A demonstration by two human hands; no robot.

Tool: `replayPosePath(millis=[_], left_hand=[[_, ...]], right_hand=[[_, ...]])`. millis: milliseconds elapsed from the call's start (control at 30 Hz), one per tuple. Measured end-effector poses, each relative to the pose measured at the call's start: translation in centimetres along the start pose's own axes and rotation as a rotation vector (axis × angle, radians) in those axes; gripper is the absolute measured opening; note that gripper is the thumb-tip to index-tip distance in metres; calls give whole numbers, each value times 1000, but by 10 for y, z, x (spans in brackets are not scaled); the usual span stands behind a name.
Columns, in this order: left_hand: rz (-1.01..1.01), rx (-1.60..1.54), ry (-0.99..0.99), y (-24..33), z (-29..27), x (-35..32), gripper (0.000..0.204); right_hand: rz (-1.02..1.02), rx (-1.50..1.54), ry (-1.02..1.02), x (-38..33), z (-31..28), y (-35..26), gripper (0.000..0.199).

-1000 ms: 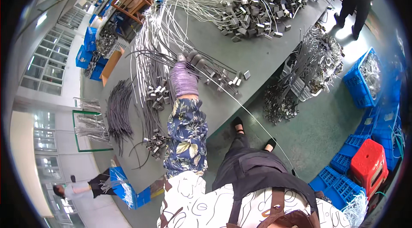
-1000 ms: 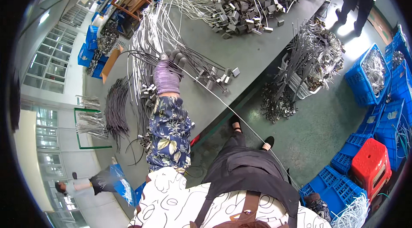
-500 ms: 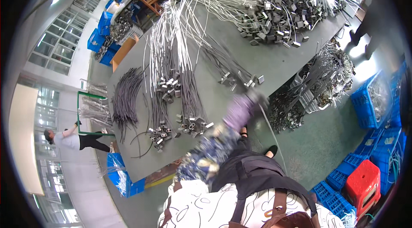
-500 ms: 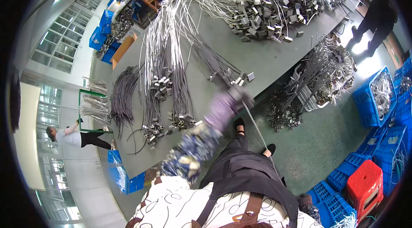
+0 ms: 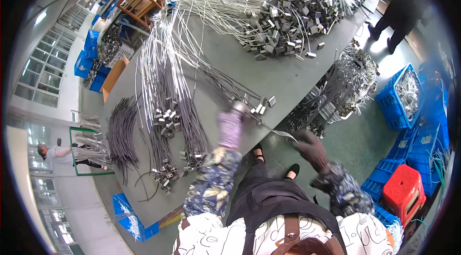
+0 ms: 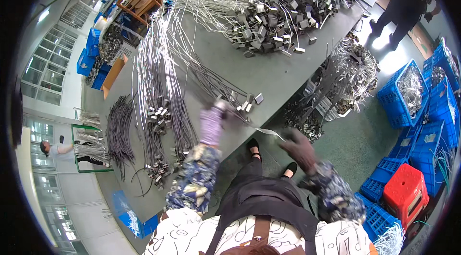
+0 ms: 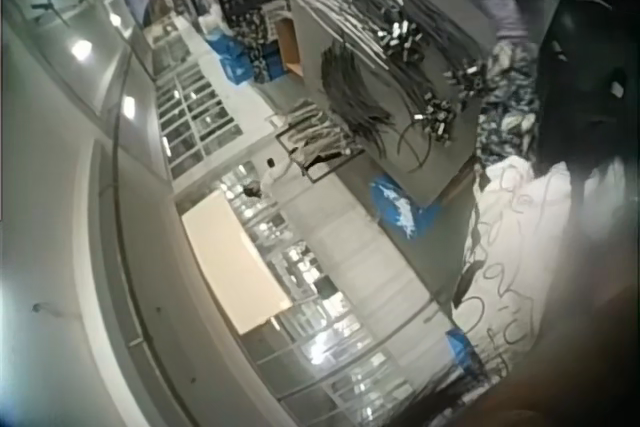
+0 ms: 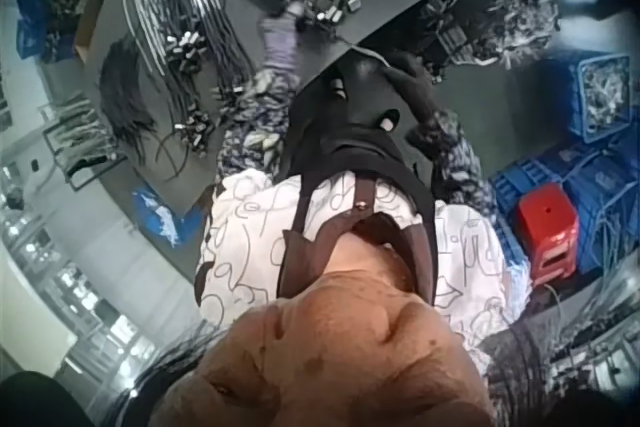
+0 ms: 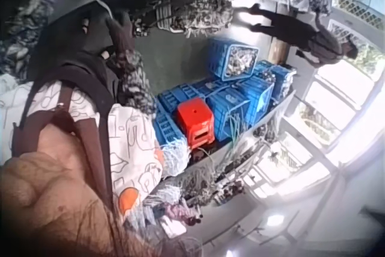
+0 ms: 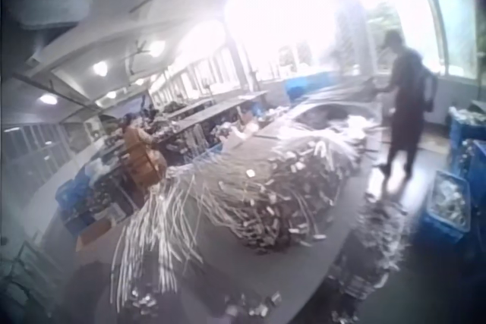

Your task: The person gathers wires with attached metal components into bundles by hand, ties each bundle with a plastic strap, and sets the bundled wires aside.

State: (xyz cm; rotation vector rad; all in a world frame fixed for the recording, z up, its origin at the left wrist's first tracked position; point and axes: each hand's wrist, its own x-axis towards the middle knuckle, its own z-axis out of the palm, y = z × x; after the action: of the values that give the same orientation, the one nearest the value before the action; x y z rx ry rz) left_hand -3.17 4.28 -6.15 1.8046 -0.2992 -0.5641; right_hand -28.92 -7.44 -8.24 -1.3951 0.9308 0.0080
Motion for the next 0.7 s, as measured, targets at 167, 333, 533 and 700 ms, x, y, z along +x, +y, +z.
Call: replayPosePath(millis=[167, 333, 533, 700], left_hand=[[-208, -163, -30, -14, -9, 43, 18], [-195, -261, 18, -18, -62, 72, 29], [-163, -773, -190, -21, -60, 49, 24], [-296, -917, -106, 26, 4, 25, 25]], right_hand=[[-367, -337, -88, 61, 51, -106, 68], [-712, -1068, 305, 139, 42, -196, 74], [-574, -1130, 496, 249, 24, -221, 43], [-675, -789, -108, 142, 16, -170, 24]])
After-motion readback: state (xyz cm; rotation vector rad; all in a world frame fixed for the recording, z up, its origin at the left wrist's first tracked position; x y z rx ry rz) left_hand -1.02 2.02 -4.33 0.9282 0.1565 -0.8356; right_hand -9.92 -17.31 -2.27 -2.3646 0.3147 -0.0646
